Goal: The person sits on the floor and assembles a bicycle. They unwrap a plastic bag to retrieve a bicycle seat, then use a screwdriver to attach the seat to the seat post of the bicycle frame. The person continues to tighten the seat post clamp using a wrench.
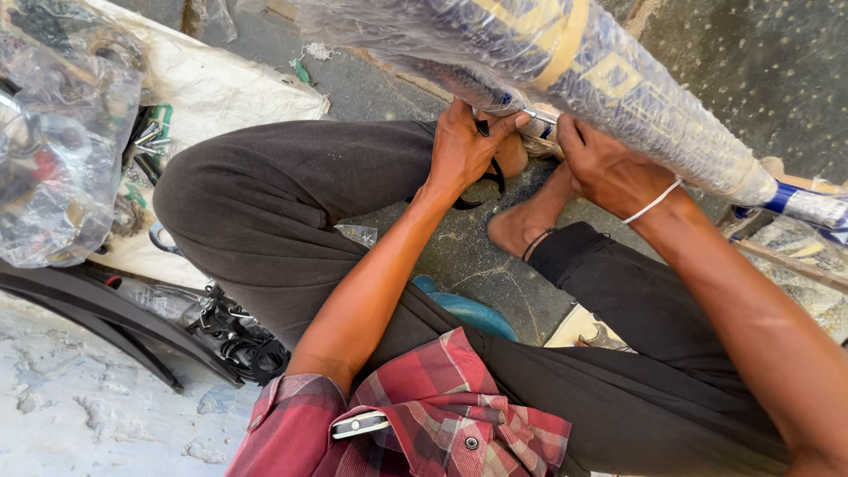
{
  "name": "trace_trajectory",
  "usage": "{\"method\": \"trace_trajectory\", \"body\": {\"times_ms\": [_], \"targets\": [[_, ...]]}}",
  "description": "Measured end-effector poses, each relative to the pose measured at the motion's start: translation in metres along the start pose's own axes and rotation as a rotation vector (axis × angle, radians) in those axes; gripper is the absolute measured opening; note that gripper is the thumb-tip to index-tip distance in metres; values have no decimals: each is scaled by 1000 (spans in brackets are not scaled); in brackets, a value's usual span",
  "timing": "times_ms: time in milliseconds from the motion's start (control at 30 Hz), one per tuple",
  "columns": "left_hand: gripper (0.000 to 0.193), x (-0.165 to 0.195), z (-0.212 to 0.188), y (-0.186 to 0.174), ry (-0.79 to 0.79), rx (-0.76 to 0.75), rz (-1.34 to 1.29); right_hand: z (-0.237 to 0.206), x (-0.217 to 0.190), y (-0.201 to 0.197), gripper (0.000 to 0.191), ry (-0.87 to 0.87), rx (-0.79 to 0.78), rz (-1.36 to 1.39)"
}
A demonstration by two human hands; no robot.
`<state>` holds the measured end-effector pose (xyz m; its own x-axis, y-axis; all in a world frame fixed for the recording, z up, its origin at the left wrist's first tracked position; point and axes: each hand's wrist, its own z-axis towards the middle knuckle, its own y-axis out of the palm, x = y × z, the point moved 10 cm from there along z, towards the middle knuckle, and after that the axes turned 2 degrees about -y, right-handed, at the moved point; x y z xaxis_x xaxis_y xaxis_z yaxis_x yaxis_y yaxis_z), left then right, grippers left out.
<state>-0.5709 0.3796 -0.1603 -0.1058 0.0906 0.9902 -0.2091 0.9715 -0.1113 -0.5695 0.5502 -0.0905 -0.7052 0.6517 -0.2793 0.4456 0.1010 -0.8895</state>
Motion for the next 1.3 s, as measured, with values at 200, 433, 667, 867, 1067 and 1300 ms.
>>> {"method": "trace_trajectory", "body": {"times_ms": [200,433,667,867,1067,1300], "targets": [[45,-15,0,6,-109,15,9,-4,69,96,45,677,-207,1304],[45,-10,3,6,-14,3,11,-17,75,82,73,714,-282,889],[46,-6,1,11,16,-29,22,-14,52,31,69,664,-251,525],[51,-9,1,8,-54,-12,36,5,27,-6,59,348,-132,355],[52,-5,0,6,-63,-15,7,8,8,-32,47,194,-12,43],[45,0,0,5,14,-11,3,5,49,23,53,564,-56,282]]}}
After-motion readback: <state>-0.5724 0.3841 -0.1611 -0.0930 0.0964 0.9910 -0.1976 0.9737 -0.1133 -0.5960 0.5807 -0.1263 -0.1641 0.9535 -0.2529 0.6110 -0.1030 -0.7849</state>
